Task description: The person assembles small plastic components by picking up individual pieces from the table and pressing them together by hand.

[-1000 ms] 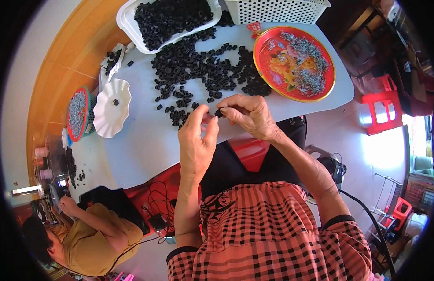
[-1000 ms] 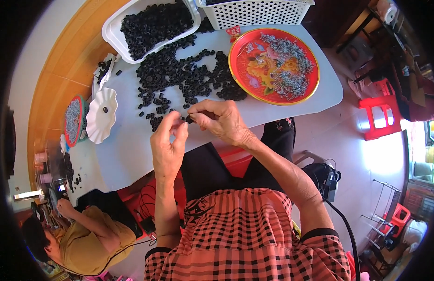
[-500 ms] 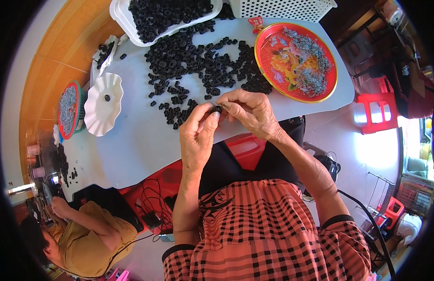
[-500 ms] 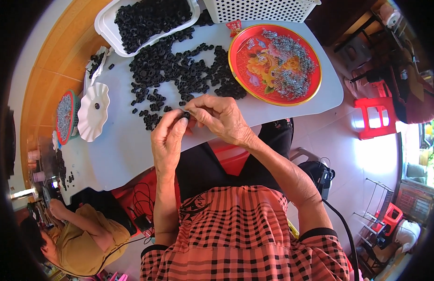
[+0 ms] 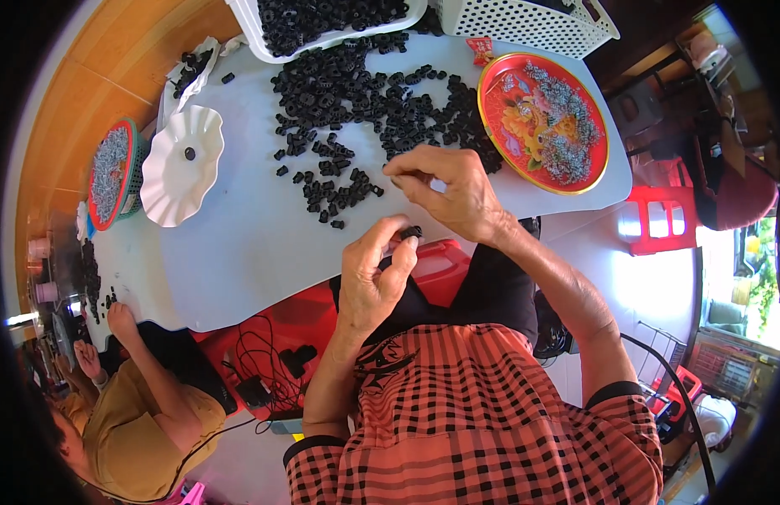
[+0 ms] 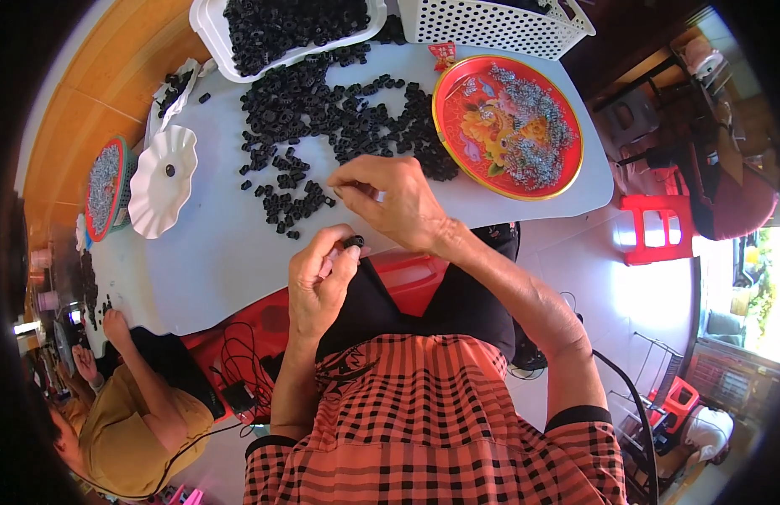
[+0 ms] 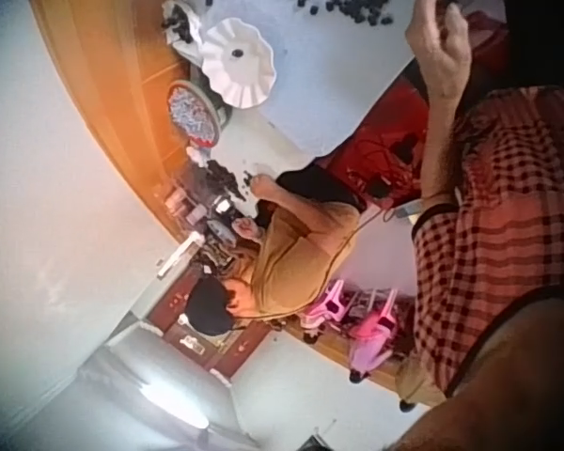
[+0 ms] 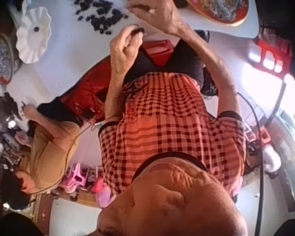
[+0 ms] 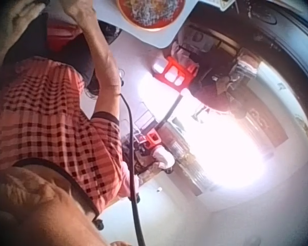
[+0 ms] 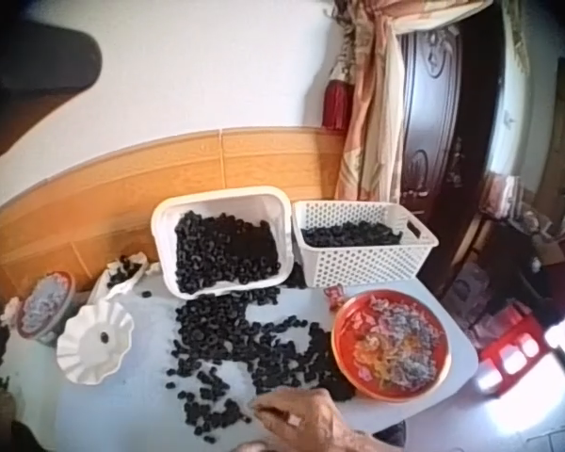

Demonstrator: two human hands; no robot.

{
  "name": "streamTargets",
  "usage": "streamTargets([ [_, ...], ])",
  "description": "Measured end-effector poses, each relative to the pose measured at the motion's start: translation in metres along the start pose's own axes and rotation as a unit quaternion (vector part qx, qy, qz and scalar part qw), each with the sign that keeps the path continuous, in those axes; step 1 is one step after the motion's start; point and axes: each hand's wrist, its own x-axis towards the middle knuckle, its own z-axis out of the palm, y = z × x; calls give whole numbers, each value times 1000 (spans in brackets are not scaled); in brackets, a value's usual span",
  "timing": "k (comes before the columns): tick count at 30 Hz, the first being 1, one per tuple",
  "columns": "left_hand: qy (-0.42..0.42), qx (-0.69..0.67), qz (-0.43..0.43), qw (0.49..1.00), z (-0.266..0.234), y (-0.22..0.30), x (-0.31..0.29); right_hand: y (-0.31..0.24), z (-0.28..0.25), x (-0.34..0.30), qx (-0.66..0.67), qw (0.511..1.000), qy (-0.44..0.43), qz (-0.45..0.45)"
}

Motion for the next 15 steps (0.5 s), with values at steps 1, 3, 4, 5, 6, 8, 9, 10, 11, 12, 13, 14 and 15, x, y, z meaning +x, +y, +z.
streamTargets([
  [1, 16, 12, 15, 1000, -1, 2, 2, 0, 0, 7, -80, 994, -12, -70],
  [3, 34, 21, 32, 999, -1, 3, 3, 0, 3, 14, -106, 989, -41, -93],
  [4, 39, 21, 42, 998, -2, 2, 3, 1, 4, 16, -165, 977, -70, -113],
  [5, 44, 20, 52, 997, -2, 2, 4, 3, 7, 17, -224, 961, -99, -132],
  [6, 45, 16, 54, 997, -2, 2, 4, 6, 9, 19, -239, 954, -105, -150],
  [8, 37, 0, 36, 999, -3, 4, 5, 7, 7, 23, -277, 941, -115, -155],
  [9, 38, -2, 36, 999, -6, 2, 5, 7, 8, 25, -308, 930, -122, -159],
  [10, 35, -2, 32, 999, -8, 0, 5, 8, 7, 28, -310, 929, -123, -159],
  [11, 31, -2, 27, 999, -9, -2, 5, 9, 5, 33, -331, 923, -122, -157],
  [12, 32, -3, 28, 999, -9, -4, 4, 8, 4, 38, -351, 916, -120, -157],
  [13, 39, -44, 14, 998, -8, -6, 3, 2, 0, 41, -382, 888, -123, -223],
  [14, 45, -84, -1, 995, -8, -7, 3, 2, 0, 42, -384, 887, -123, -224],
  [15, 44, -86, 0, 995, -7, -7, 3, 2, -2, 41, -356, 908, -114, -188],
])
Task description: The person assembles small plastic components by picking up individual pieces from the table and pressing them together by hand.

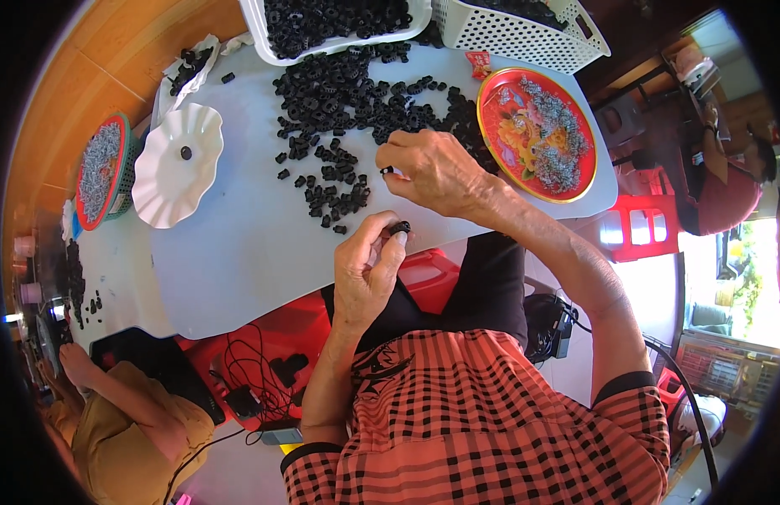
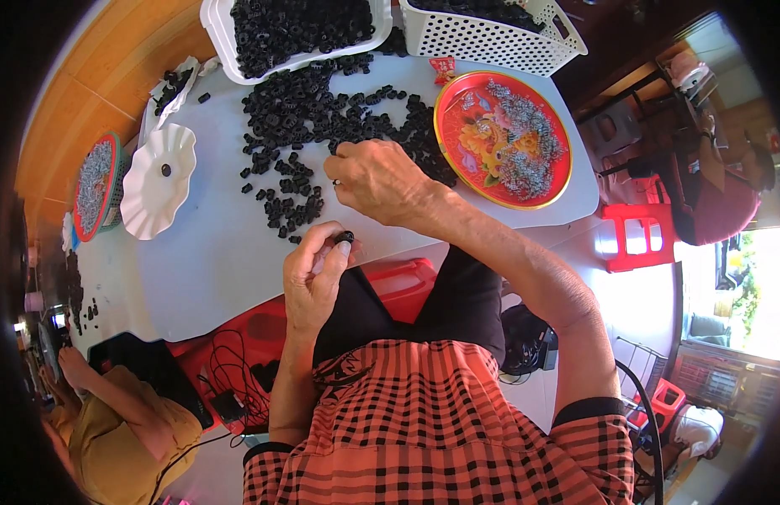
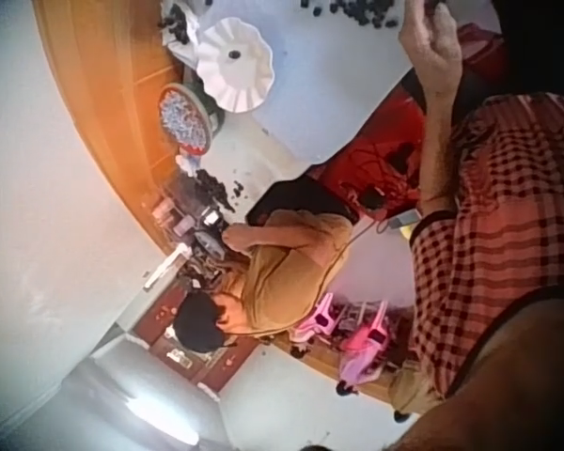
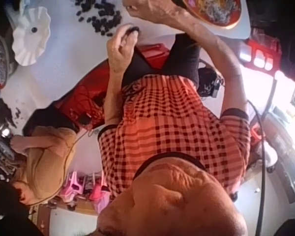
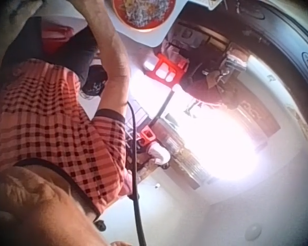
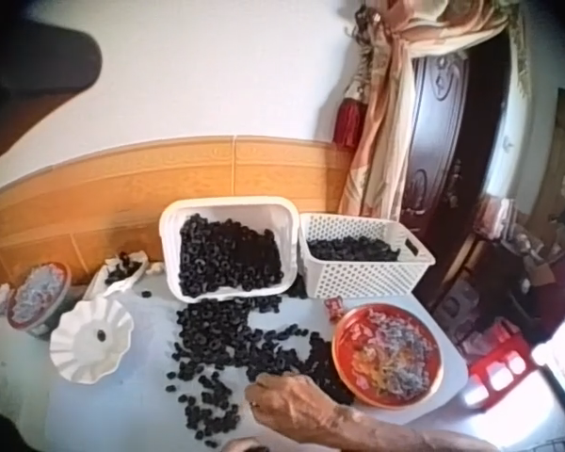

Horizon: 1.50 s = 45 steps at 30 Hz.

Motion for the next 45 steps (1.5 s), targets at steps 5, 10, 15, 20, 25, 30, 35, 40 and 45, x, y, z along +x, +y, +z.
streamTargets([
  [5, 49, -100, -22, 994, 0, 2, 6, -12, -18, -6, 221, 969, -1, 113],
  [10, 49, -97, 6, 994, 3, 0, 15, -17, -36, -19, 333, 927, -26, 168],
  [15, 26, -96, 2, 995, 14, 4, 20, -15, -37, -29, 408, 895, 7, 177],
  [20, 0, -132, 25, 991, 22, -1, 25, -12, -41, -39, 463, 867, 22, 185],
  [25, -16, -89, 58, 994, 25, -5, 28, -3, -46, -53, 509, 829, 53, 223],
  [30, -14, -93, 41, 995, 30, -5, 29, -9, -47, -58, 529, 819, 83, 203],
  [35, -25, -103, 42, 993, 35, -8, 32, -10, -45, -60, 461, 862, 79, 195],
  [40, -31, -106, 18, 994, 38, -4, 34, -5, -44, -62, 434, 882, 71, 171],
  [45, -73, -58, 11, 996, 31, -7, 39, -1, -42, -62, 422, 886, 57, 183],
])
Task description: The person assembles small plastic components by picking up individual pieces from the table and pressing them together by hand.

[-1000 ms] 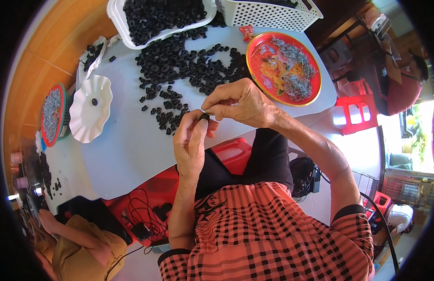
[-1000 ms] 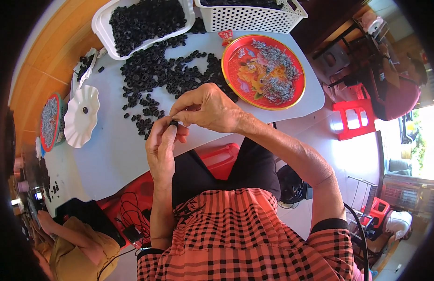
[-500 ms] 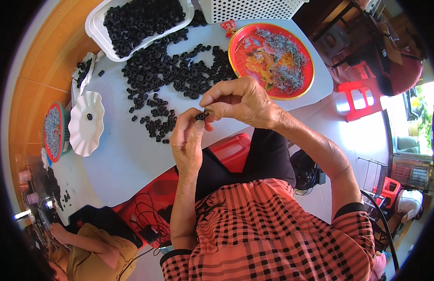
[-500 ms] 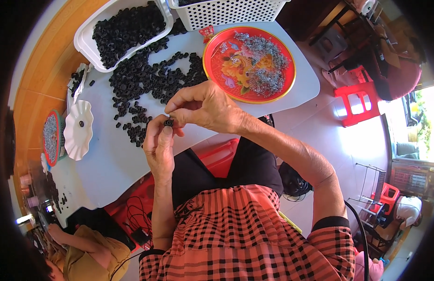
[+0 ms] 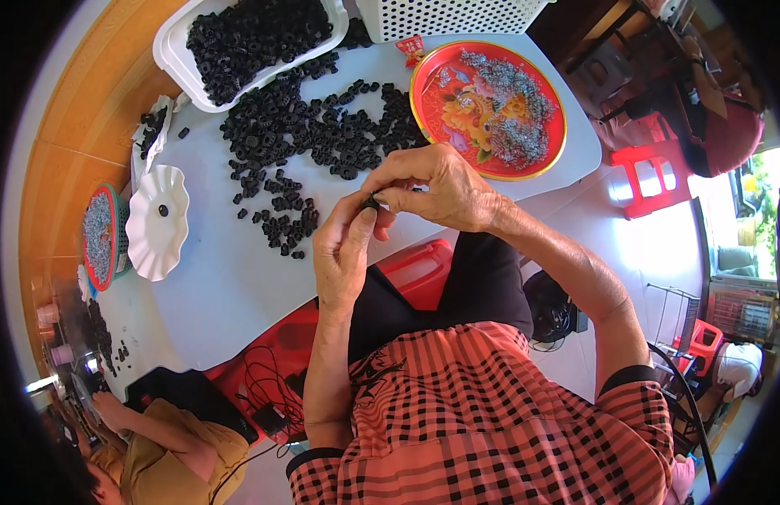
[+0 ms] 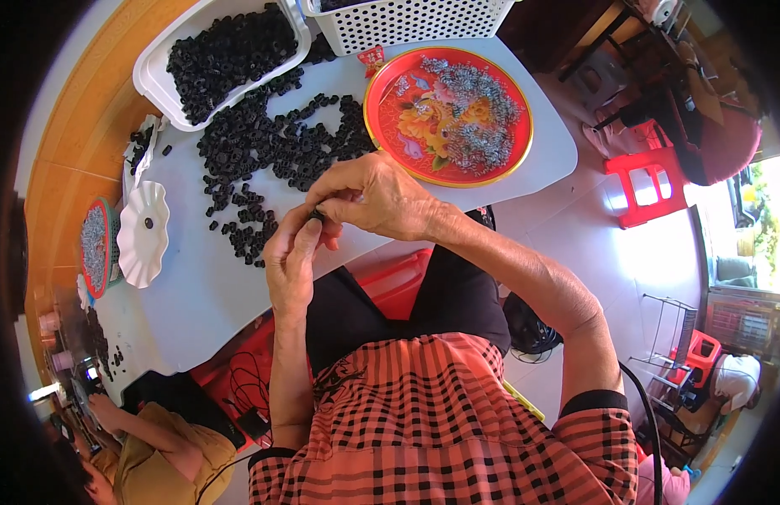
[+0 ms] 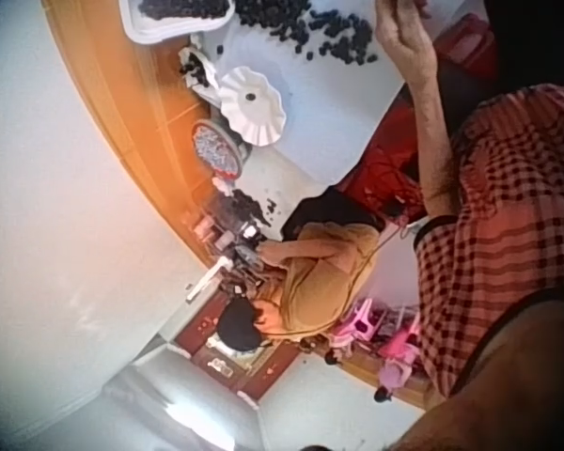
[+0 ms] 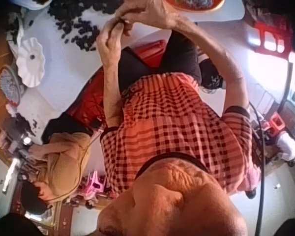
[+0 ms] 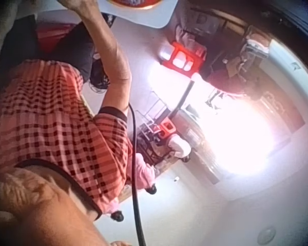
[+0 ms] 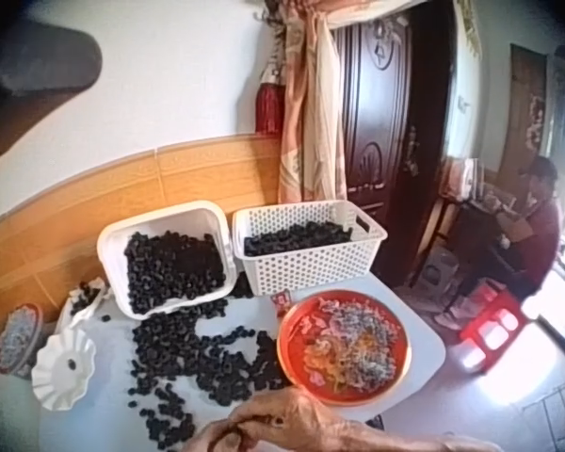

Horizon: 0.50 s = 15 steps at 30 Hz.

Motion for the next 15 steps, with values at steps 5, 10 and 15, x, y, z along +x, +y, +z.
streamTargets([
  [5, 5, 39, -6, 999, 2, 0, -1, 2, -4, 2, -30, 999, -32, 15],
  [10, 13, 45, 3, 999, 2, -3, 1, 3, -2, 3, -9, 1000, -20, 18],
  [15, 9, 39, -10, 999, 0, -4, 2, 4, 0, 4, -22, 999, -17, 30],
])
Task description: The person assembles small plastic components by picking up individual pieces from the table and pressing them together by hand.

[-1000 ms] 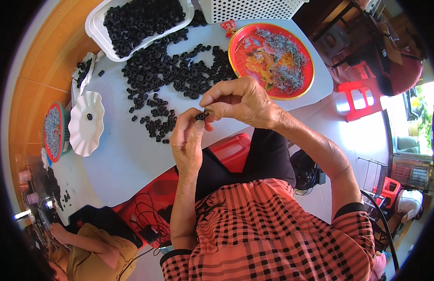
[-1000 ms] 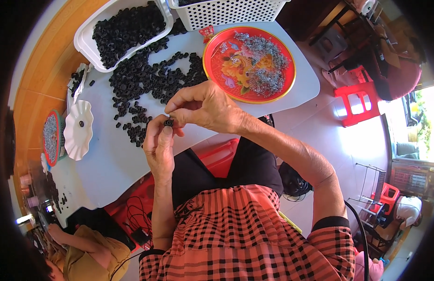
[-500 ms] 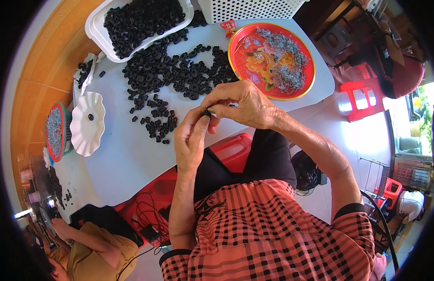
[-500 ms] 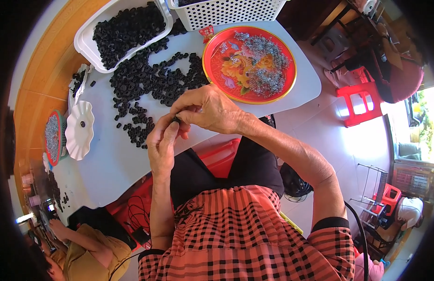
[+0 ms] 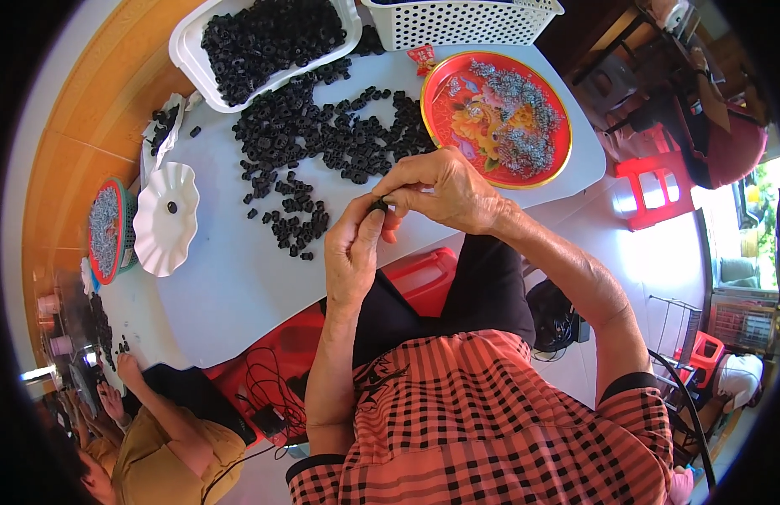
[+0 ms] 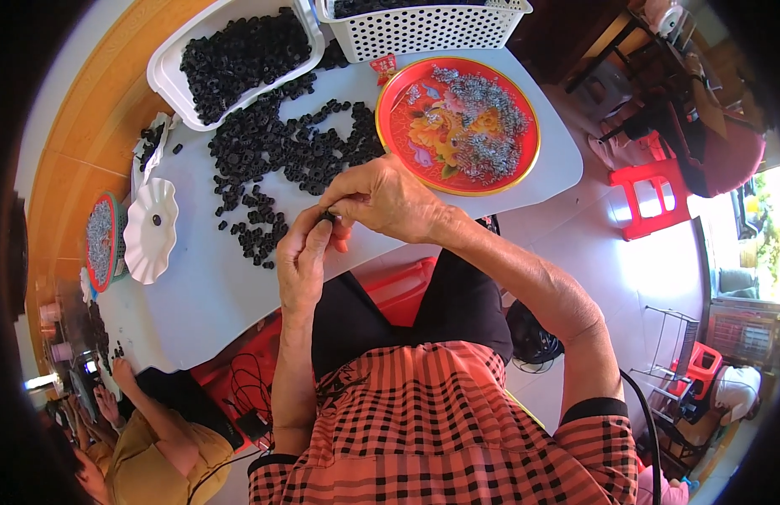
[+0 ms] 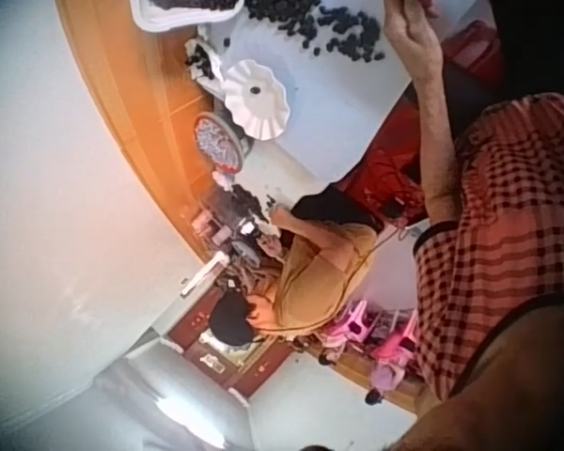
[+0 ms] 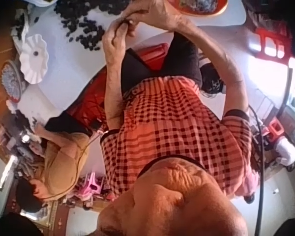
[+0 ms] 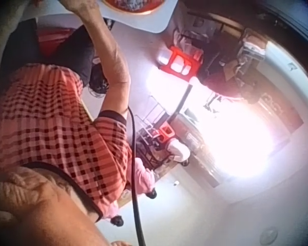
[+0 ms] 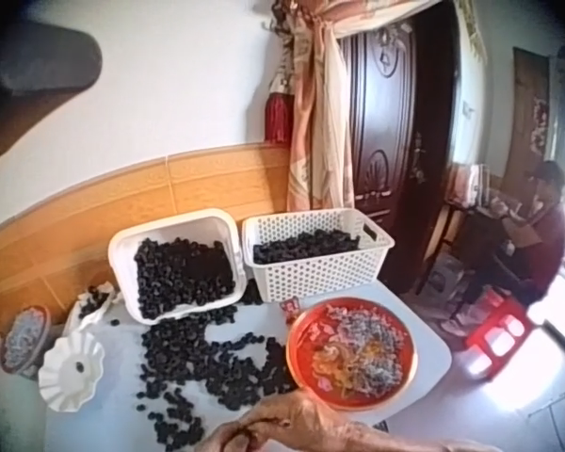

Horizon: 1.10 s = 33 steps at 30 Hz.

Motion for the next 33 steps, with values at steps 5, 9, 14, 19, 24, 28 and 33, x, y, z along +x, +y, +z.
streamTargets([
  [5, 13, 2, 11, 1000, 3, -1, 2, 2, 8, 0, -120, 984, 60, -120],
  [9, 37, 36, 42, 998, 4, -5, 1, 5, 15, -2, -161, 966, 102, -177],
  [14, 23, 43, 37, 998, 3, -4, 1, 3, 7, 0, -77, 992, 47, -89],
  [19, 38, 53, 39, 997, 6, -6, 0, 6, 15, -3, -152, 972, 95, -152],
  [24, 79, 73, 60, 992, 12, -4, 1, 7, 30, -3, -211, 944, 164, -192],
  [28, 63, 50, 47, 996, 9, -5, -1, 2, 21, -4, -8, 995, 97, -12],
  [33, 23, 40, 45, 998, 3, -3, 0, 7, 14, -6, -45, 994, 99, -31],
])
